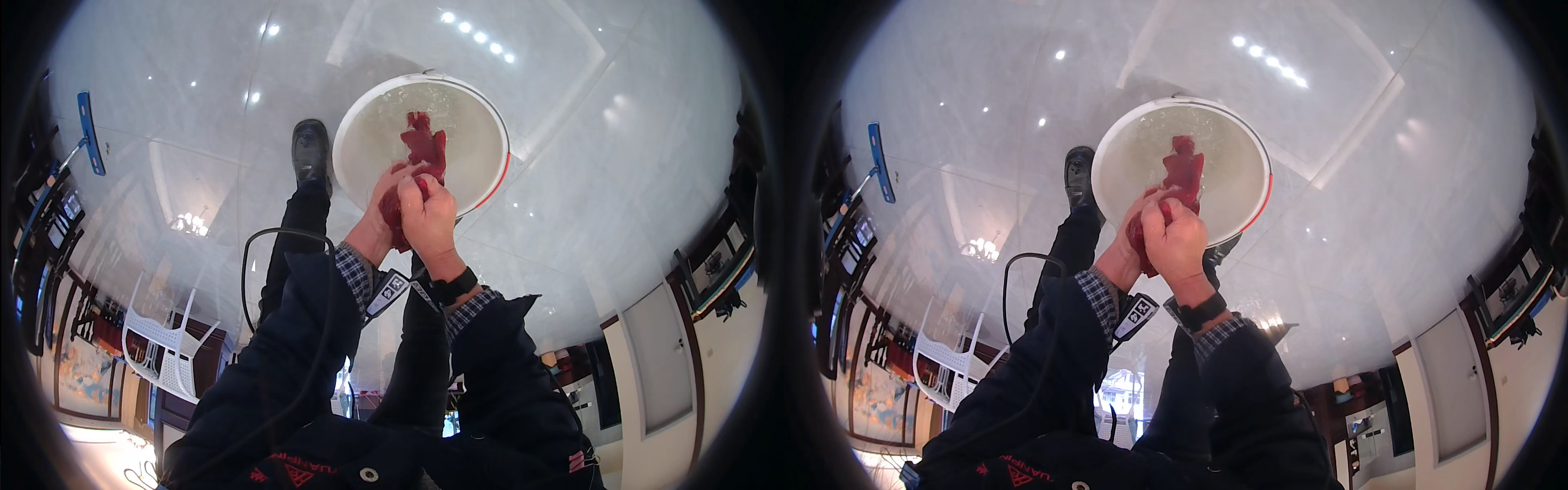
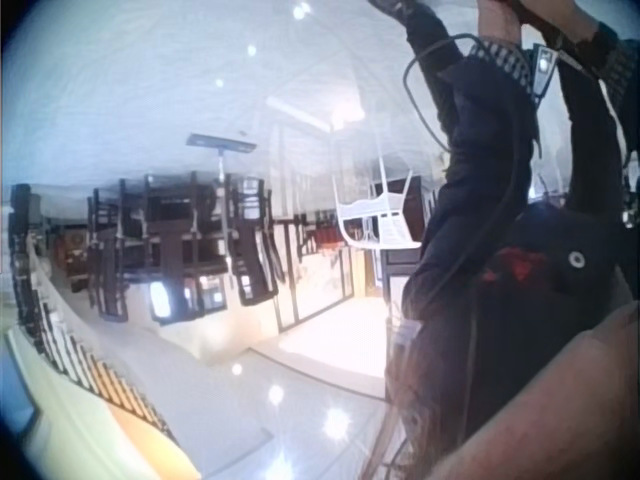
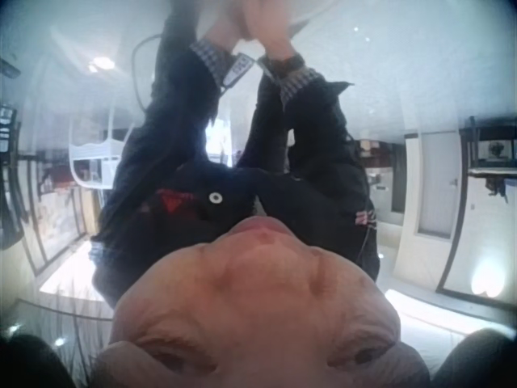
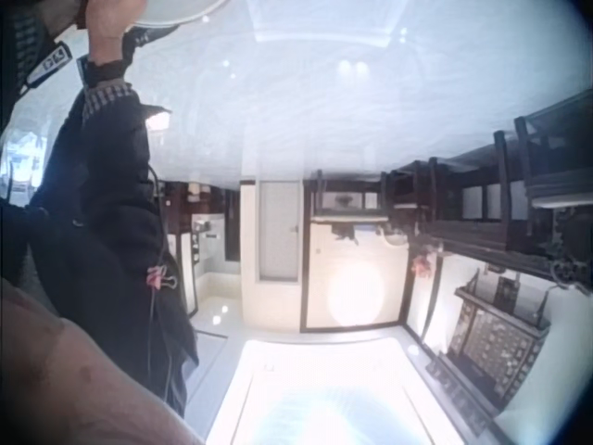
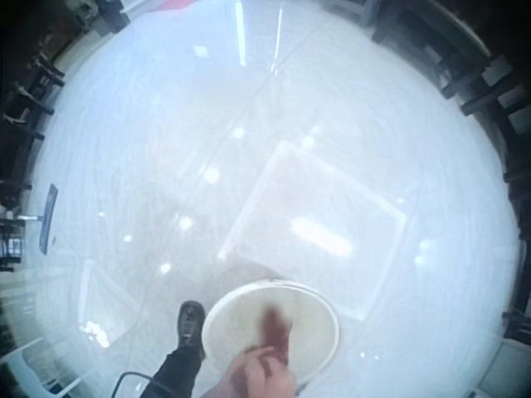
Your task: The person wrings out a red cloth in a bucket of water, then wipes a white plastic chair with the cloth. They use a wooden stick to scrape the chair's surface while continuing to wipe with the cloth.
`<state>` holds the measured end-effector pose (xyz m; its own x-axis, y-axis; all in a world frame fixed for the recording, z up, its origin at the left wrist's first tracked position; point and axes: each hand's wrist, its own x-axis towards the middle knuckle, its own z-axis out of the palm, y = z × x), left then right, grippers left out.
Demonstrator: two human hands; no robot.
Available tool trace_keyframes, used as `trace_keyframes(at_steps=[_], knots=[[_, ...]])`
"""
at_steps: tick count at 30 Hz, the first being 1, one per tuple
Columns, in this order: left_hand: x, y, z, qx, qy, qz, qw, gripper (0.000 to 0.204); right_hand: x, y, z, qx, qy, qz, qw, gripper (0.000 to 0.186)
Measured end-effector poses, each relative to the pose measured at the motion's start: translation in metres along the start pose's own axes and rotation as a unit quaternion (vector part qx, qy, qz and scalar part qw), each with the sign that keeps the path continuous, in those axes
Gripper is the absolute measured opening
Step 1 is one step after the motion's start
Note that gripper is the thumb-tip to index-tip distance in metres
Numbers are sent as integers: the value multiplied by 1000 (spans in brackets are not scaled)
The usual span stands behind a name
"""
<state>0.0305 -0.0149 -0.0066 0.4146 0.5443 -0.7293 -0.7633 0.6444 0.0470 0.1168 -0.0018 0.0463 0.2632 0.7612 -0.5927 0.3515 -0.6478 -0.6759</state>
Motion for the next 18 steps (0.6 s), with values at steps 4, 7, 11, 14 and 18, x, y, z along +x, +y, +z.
trace_keyframes(at_steps=[4, 7, 11, 14, 18], knots=[[10, -5, -5, -101, 66, -61, 991, 16, 8, 8, -1, -26, 32, -23, 999, 28], [15, -8, 7, 28, 209, -51, 976, 18, 22, 18, -6, -35, 37, 14, 999, 30], [16, -17, 26, 71, 267, -42, 960, 34, 58, 47, -21, -129, 54, 9, 990, 35], [16, -12, 30, 75, 255, -50, 963, 39, 78, 68, -31, -226, 65, 19, 972, 39], [12, -4, 36, 33, 240, -1, 970, 59, 94, 80, -55, -288, 24, 77, 954, 40]])
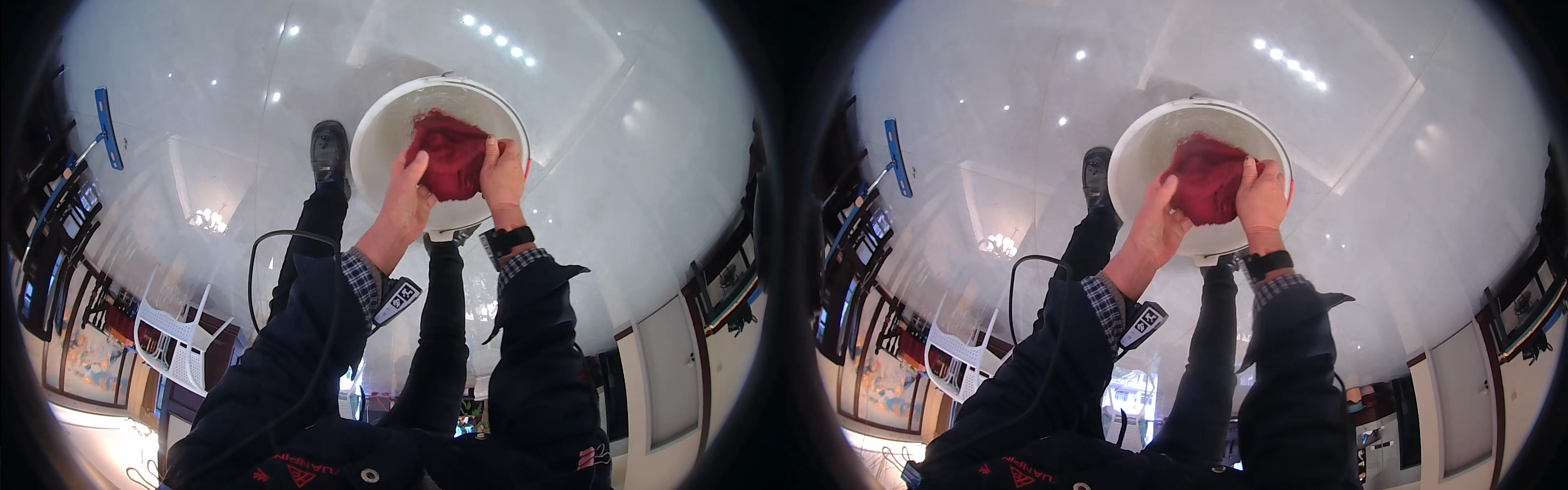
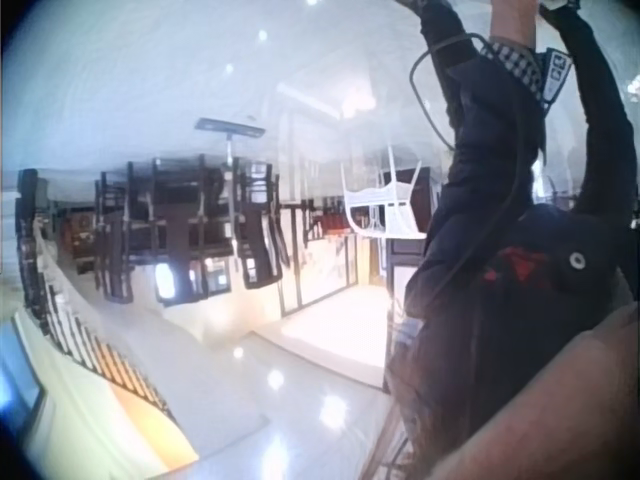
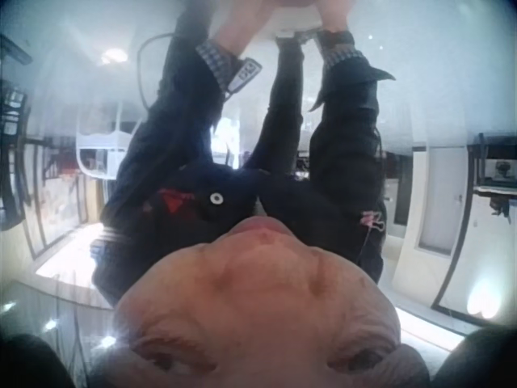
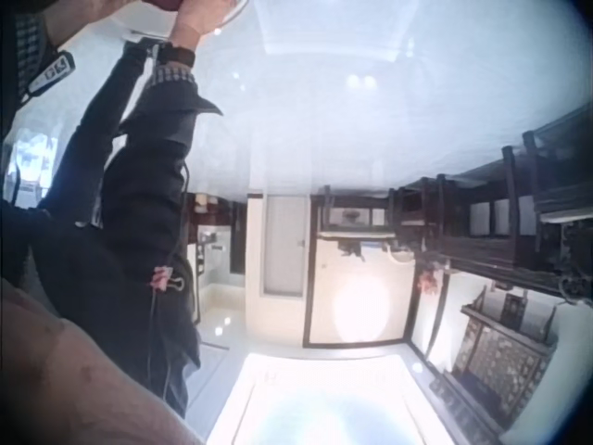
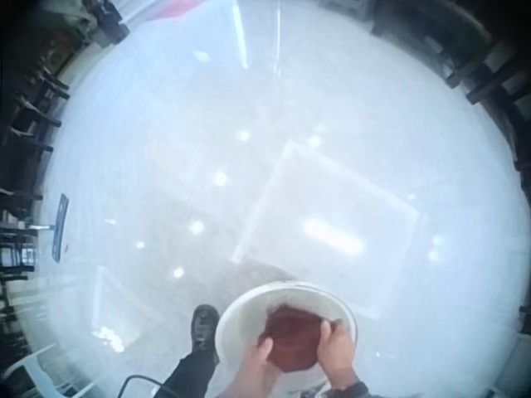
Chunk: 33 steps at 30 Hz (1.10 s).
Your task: The person wrings out a red cloth in a bucket of water, then wipes a white plastic chair with the cloth. They use a wooden stick to scrape the chair's surface while continuing to wipe with the cloth.
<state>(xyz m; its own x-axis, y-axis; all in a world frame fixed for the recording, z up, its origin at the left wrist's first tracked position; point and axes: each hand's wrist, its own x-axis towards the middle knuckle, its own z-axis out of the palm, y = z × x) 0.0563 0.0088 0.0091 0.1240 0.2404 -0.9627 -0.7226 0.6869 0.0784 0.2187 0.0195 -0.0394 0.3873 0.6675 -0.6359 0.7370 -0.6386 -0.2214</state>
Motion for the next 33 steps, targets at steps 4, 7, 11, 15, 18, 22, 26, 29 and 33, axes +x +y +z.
trace_keyframes(at_steps=[4, 7, 11, 15, 18, 22, 26, 29, 33], knots=[[-5, 3, 3, 10, 46, -25, 999, 76, -1, 1, 1, -32, -80, -20, 996, 58], [-5, 4, 4, 24, 56, -31, 998, 82, -5, -10, 18, -162, -120, -98, 975, 77], [-6, 4, 2, 42, 66, -29, 997, 82, 3, -22, 57, -307, -185, -148, 922, 85], [-4, 3, 2, 44, 63, -33, 997, 83, 34, -11, 101, -348, -268, -73, 895, 90], [-2, 5, 1, 46, 61, -34, 997, 83, 54, 6, 119, -346, -188, -103, 914, 85], [-2, 2, 0, 50, 57, -42, 996, 84, 53, 15, 86, 2, -244, -47, 969, 61], [1, 1, -5, 55, 91, -62, 992, 83, -21, -11, 7, 106, -159, -172, 966, 48], [8, 8, -12, 15, 10, -119, 993, 75, -71, -39, -51, 94, -151, -243, 953, 43], [8, 7, -3, -78, -89, -64, 991, 59, -110, -61, -95, 93, -155, -267, 947, 37]])
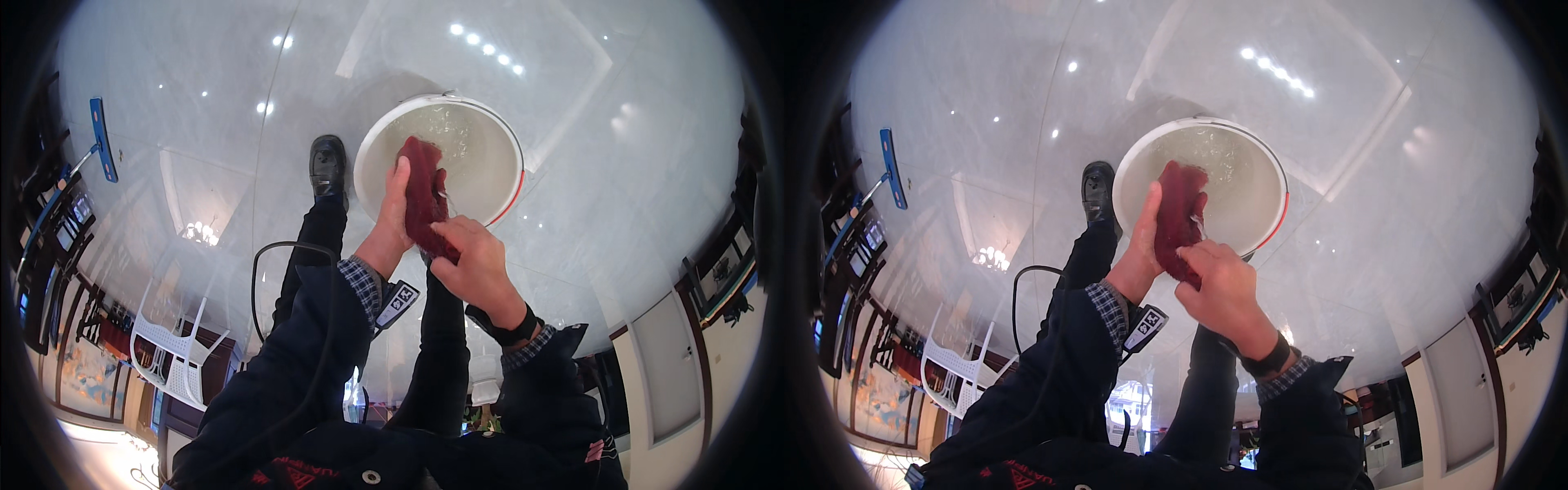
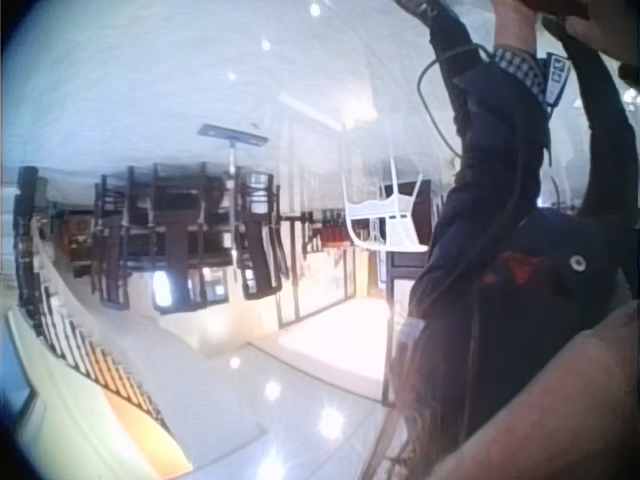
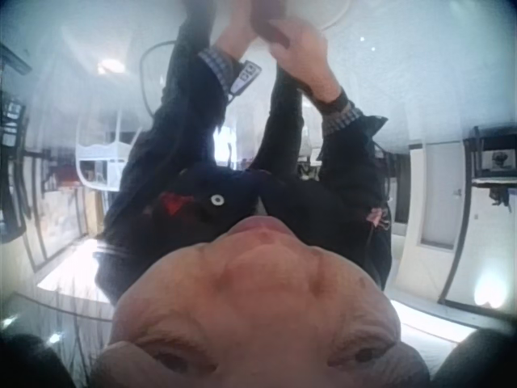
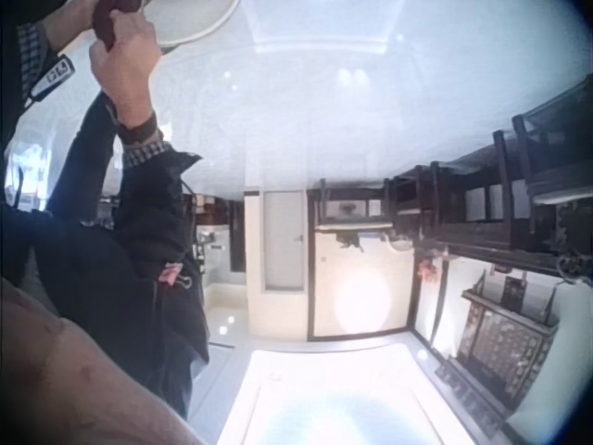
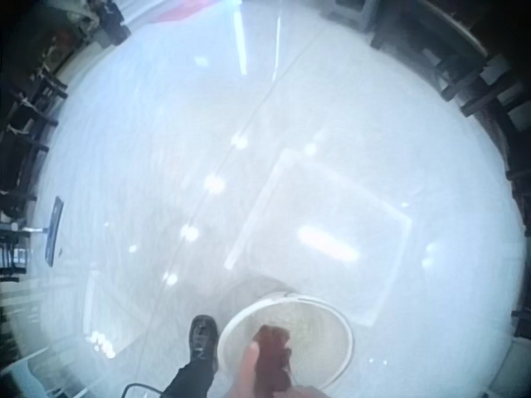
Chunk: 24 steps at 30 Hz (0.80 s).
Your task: The person wrings out a red cloth in a bucket of water, then wipes a white plastic chair with the cloth. They use a wooden stick to scrape the chair's surface while continuing to wipe with the cloth.
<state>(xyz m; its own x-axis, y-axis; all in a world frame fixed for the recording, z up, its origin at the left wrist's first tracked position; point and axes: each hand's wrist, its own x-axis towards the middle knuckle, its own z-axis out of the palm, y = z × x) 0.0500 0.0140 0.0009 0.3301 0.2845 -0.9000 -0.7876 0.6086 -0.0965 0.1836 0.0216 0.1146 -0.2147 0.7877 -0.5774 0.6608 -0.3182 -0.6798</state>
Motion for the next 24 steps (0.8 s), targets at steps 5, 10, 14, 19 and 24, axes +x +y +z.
trace_keyframes(at_steps=[5, 10, 14, 19, 24], knots=[[-23, 5, 12, 30, -20, -17, 999, 46, 7, 1, 9, 56, 27, -55, 997, 21], [-23, 8, -3, 98, -23, -40, 994, 35, 32, 12, 56, 101, 120, -18, 988, 14], [5, -4, -14, -73, -56, -67, 994, 20, 50, 26, 80, 119, 202, 1, 972, 19], [4, -8, -16, 34, -75, 11, 997, 25, 58, 50, 88, 113, 237, 14, 965, 21], [7, -8, -7, 97, 93, 28, 991, 32, 81, 90, 82, 37, 255, 26, 966, 20]])
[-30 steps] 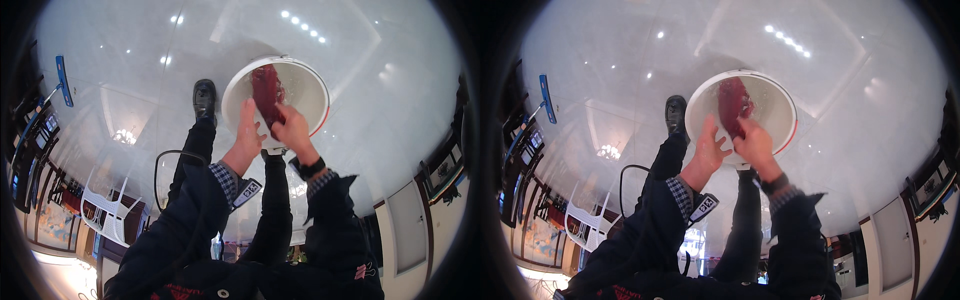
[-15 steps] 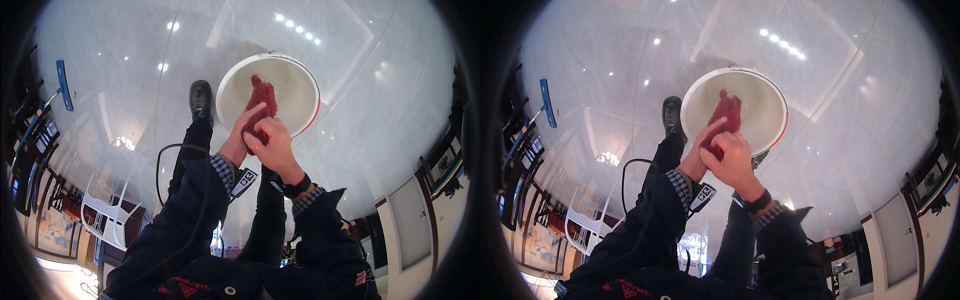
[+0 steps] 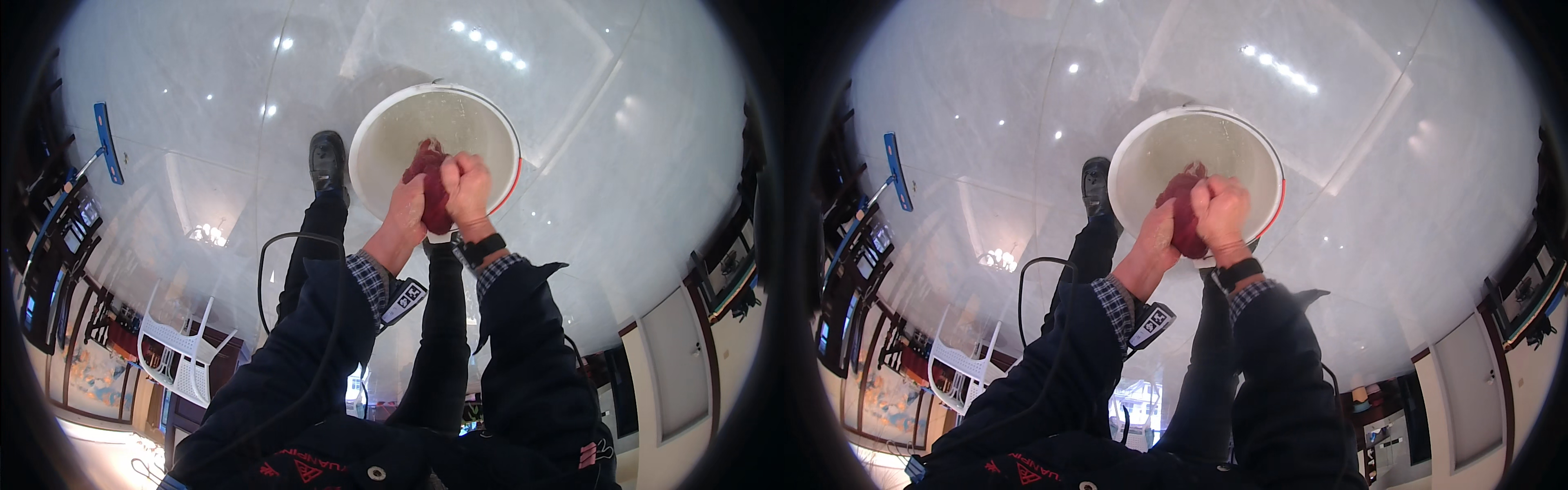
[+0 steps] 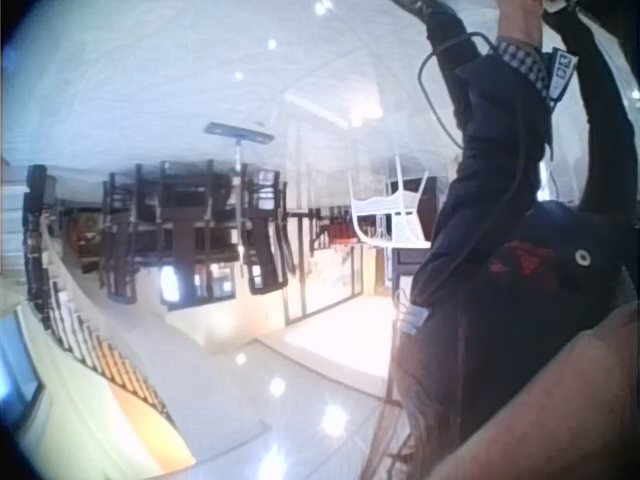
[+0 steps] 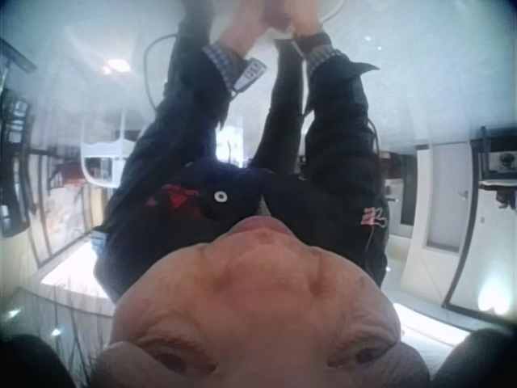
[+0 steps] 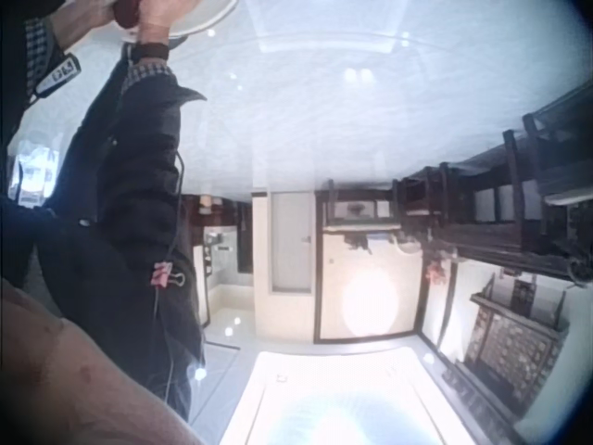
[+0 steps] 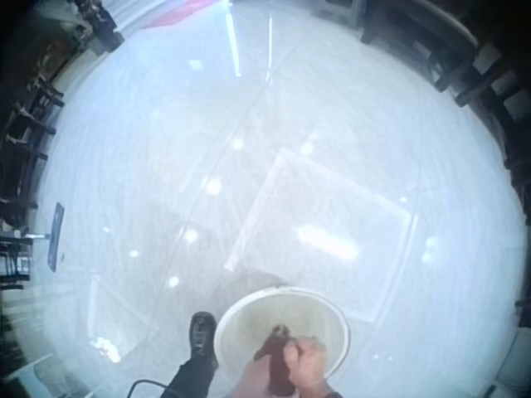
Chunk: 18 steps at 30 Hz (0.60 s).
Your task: The person wrings out a red cloth in a bucket of water, then wipes a white plastic chair with the cloth. They use a wooden stick to scrape the chair's surface while continuing to wipe with the cloth.
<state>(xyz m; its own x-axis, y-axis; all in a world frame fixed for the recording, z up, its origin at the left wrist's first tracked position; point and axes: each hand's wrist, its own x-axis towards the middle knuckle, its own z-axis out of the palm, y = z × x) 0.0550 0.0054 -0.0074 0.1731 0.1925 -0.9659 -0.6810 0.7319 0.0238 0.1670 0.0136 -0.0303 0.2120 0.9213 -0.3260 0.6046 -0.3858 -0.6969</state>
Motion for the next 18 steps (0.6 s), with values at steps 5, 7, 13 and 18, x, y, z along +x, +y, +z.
trace_keyframes(at_steps=[5, 7, 13, 18], knots=[[4, -6, -8, 28, 41, 103, 993, 38, 10, 28, -8, -218, 30, -56, 974, 20], [6, -7, -12, 42, 61, 142, 987, 34, -4, 26, -17, -249, 47, -54, 966, 33], [4, -10, -17, 126, 99, 155, 975, 35, -40, -3, -22, 107, -195, 353, 909, 69], [-7, -25, -24, 261, 83, 215, 937, 41, -41, -4, -5, 416, -240, 485, 731, 82]])
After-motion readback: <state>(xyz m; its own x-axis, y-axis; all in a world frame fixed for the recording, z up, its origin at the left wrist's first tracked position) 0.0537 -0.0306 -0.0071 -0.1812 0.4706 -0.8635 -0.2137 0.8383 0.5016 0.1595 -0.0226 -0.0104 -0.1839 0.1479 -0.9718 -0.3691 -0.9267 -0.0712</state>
